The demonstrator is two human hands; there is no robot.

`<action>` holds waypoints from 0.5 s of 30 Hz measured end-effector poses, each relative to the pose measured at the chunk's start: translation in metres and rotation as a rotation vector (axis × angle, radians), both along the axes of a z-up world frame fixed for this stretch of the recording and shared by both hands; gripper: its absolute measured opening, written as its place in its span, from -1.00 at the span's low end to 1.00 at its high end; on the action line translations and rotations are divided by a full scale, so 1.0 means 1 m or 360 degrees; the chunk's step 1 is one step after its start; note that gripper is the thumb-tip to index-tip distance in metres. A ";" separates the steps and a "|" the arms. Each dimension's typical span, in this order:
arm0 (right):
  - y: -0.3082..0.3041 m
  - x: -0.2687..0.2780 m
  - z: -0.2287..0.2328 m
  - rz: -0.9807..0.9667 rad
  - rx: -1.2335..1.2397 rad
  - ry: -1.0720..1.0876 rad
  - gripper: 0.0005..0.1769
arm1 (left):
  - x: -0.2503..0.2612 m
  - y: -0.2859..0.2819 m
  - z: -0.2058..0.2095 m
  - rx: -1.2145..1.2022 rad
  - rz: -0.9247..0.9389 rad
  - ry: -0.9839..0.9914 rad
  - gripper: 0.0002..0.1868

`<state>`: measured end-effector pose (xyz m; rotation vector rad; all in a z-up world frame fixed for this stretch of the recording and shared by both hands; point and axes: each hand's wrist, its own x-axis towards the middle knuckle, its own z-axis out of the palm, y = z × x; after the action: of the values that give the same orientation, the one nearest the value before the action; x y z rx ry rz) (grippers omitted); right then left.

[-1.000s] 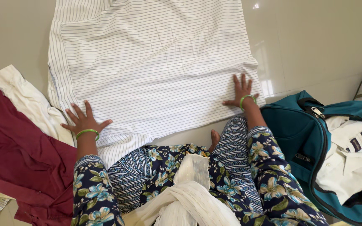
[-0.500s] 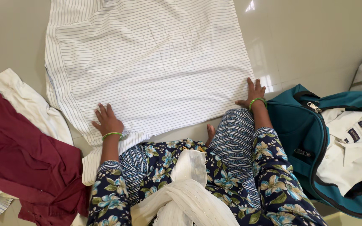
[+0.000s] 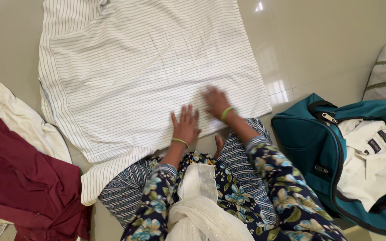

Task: The person sits on the floor and folds a white shirt with thin vertical stripes. They first button the shirt, then lay it flat, fold the sleeves inward, and fold the body into a compact rectangle.

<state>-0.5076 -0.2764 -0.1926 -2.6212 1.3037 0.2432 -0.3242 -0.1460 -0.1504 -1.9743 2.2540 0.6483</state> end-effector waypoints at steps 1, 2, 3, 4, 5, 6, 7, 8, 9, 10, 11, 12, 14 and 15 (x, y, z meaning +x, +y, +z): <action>0.011 0.029 0.005 0.0118 0.0150 0.0007 -0.07 | -0.007 0.010 0.000 0.0015 -0.0058 -0.0061 -0.22; 0.020 0.049 0.012 0.0237 0.0300 0.0014 -0.12 | -0.011 0.018 -0.002 0.0031 -0.0117 -0.0122 -0.28; 0.030 0.059 0.019 0.0322 0.0261 -0.0035 -0.11 | -0.011 0.027 -0.007 -0.0005 -0.0121 -0.0109 -0.28; 0.037 0.065 0.024 0.0408 0.0223 -0.0084 -0.10 | -0.009 0.034 -0.014 -0.0041 -0.0125 -0.0097 -0.29; 0.040 0.068 0.028 0.0492 0.0185 -0.0132 -0.09 | -0.007 0.040 -0.023 -0.0077 -0.0129 -0.0082 -0.29; 0.032 0.066 0.032 0.0417 0.0170 -0.0016 -0.08 | -0.005 0.042 -0.032 -0.0192 -0.0124 0.0014 -0.27; 0.019 0.062 0.035 0.0342 0.0158 0.0098 -0.07 | -0.003 0.043 -0.039 -0.0303 -0.0118 0.0109 -0.26; 0.005 0.056 0.036 0.0266 0.0147 0.0212 -0.06 | 0.002 0.042 -0.045 -0.0414 -0.0113 0.0204 -0.24; -0.011 0.044 0.037 0.0028 0.0172 0.0277 -0.07 | 0.010 0.039 -0.050 -0.0405 0.0031 0.0187 -0.24; -0.028 0.025 0.037 -0.0210 0.0197 0.0342 -0.09 | 0.023 0.034 -0.054 -0.0394 0.0176 0.0171 -0.25; -0.045 0.005 0.035 -0.0403 0.0144 0.0290 -0.11 | 0.039 0.027 -0.056 -0.0383 0.0316 0.0154 -0.26; -0.059 -0.017 0.032 -0.0595 0.0089 0.0238 -0.14 | 0.064 0.015 -0.056 -0.0470 0.0479 0.0068 -0.22; -0.072 -0.061 0.024 -0.0884 -0.0027 0.0030 -0.16 | 0.126 0.006 -0.051 -0.0683 0.0846 -0.0031 -0.18; -0.076 -0.080 0.022 -0.1072 0.0009 0.0002 -0.16 | 0.155 0.007 -0.046 -0.0692 0.0998 -0.0098 -0.25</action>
<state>-0.5874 -0.3523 -0.1708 -2.0145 2.0677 0.1334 -0.1693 -0.1395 -0.1967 -2.8987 1.8313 0.1126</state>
